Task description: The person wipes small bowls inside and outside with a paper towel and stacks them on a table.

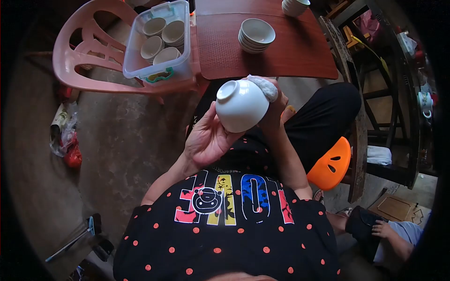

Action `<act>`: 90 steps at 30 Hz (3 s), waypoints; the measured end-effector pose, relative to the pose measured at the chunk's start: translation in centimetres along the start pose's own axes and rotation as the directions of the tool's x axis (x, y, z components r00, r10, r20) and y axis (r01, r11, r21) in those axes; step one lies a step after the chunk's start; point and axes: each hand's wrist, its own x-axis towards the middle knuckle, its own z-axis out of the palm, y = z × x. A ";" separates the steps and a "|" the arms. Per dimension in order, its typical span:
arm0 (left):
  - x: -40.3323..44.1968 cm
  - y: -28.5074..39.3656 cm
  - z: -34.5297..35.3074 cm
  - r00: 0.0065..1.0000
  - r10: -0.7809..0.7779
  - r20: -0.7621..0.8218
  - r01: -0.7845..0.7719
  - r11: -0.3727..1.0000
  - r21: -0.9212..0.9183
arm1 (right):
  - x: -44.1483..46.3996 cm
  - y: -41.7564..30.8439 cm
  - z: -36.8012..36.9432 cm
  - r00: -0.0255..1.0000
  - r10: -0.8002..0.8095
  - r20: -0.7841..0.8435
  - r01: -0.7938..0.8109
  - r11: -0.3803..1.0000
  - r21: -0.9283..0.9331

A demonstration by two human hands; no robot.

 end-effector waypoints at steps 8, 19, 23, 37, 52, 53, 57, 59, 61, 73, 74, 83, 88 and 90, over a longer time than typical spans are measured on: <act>-1.0 1.3 -2.1 0.992 -0.128 -0.004 0.128 0.992 0.007 | -0.2 -2.5 -0.1 0.872 0.217 0.439 -0.464 0.653 0.598; -1.3 2.4 0.9 0.941 0.331 -0.077 -0.058 0.380 0.923 | 2.0 -3.5 -1.9 0.889 0.295 0.350 -0.373 0.910 0.180; -1.7 2.1 -0.4 0.914 0.404 0.041 0.002 -0.106 0.994 | 0.3 -5.8 0.9 0.779 -0.051 0.625 0.162 0.979 -0.122; -3.1 3.1 -2.0 0.932 0.361 -0.004 0.001 0.010 1.000 | -0.3 -5.3 1.3 0.778 -0.261 0.572 0.209 0.965 0.155; -0.9 1.9 -0.1 0.960 0.121 -0.251 0.248 0.041 0.968 | -0.8 -0.2 1.4 0.430 0.546 0.719 -0.902 0.283 0.325; -0.8 1.7 -0.3 0.959 0.161 -0.233 0.216 0.118 0.969 | -0.5 -0.9 1.5 0.495 0.493 0.715 -0.847 0.456 0.272; -1.8 3.8 -3.6 0.959 0.154 -0.239 0.213 0.171 0.962 | 0.1 -3.0 1.1 0.758 0.086 0.646 -0.136 0.990 0.028; -1.6 2.8 -3.5 0.920 0.387 -0.061 0.035 0.073 0.997 | -0.4 -4.9 1.5 0.735 -0.098 0.671 0.098 0.994 0.037; -1.9 3.0 -3.2 0.921 0.390 -0.023 0.084 -0.139 0.987 | -1.0 -5.2 1.5 0.728 -0.169 0.664 0.111 0.985 0.130; -1.5 3.1 -1.4 0.987 0.116 -0.113 0.066 0.350 0.934 | 0.6 -2.4 0.2 0.752 -0.047 0.657 -0.054 0.990 0.132; -1.4 3.1 -1.3 0.993 0.096 -0.071 0.022 0.434 0.901 | 1.0 -3.3 -0.1 0.693 -0.052 0.719 -0.067 0.988 0.136; -1.2 2.3 -1.1 0.981 0.187 -0.053 -0.072 0.604 0.794 | -1.6 -2.0 1.0 0.511 0.565 0.648 -0.799 0.034 0.600; -0.7 3.5 -3.2 0.971 0.239 0.001 -0.114 0.458 0.882 | -3.0 -1.7 2.0 0.307 0.722 0.620 -0.647 -0.319 0.692; -0.9 4.6 -2.5 0.992 0.121 -0.048 -0.036 0.611 0.791 | -2.7 -0.2 2.1 0.352 0.633 0.689 -0.759 -0.238 0.607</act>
